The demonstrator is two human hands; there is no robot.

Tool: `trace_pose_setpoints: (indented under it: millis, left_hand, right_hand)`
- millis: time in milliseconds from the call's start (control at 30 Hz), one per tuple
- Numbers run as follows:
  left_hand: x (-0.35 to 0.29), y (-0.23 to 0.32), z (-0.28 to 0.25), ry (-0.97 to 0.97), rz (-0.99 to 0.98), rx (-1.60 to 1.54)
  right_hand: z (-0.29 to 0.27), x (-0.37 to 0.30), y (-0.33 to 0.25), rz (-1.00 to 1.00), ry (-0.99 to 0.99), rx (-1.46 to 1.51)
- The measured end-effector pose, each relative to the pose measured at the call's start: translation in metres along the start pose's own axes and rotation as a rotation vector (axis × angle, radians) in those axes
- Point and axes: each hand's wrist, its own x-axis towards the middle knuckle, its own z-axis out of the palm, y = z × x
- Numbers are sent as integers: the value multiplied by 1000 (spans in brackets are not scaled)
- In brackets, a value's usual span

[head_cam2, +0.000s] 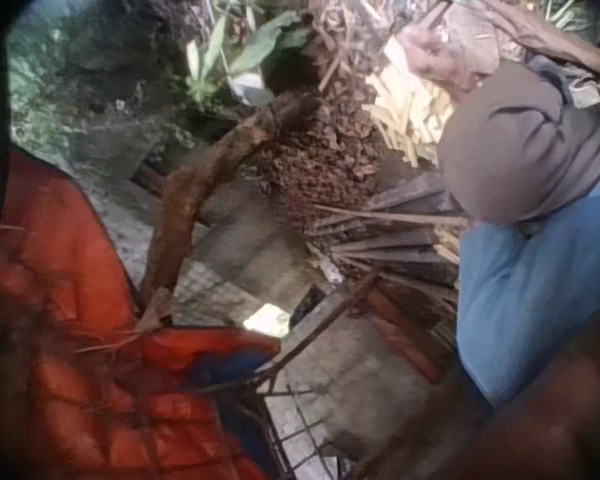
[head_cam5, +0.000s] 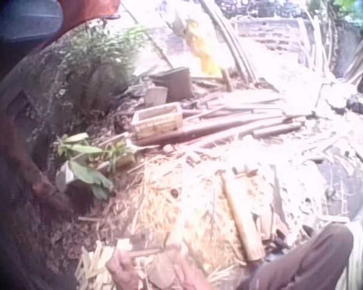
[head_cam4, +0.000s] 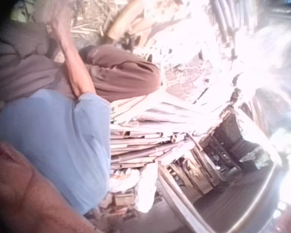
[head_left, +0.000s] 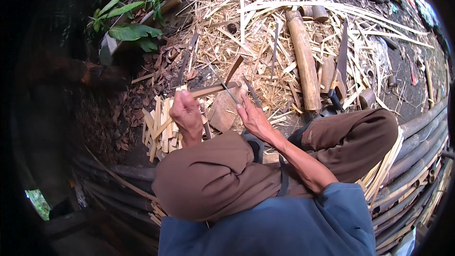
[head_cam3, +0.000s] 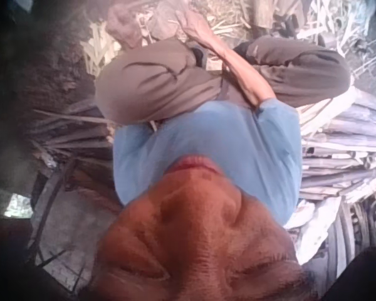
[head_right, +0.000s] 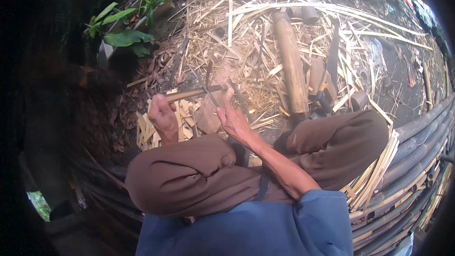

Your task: The person sits on the ground and uses a machete to split bamboo strips into smaller pieces. They repeatedly pick up bamboo pieces, position them, and strike with the machete to produce thin slats that accumulate on the ground.

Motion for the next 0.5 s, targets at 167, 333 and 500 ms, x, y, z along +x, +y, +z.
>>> trace_pose_setpoints:
  millis: [167,333,500]
  left_hand:
    - [34,-42,-21,44,-46,338]
    - [39,-49,-25,-36,-393,-142]
    - [46,-46,-22,-10,-468,-202]
  right_hand:
    - [17,6,28,-145,38,-113]
    - [26,10,48,-124,51,6]
    - [29,14,20,40,-3,25]
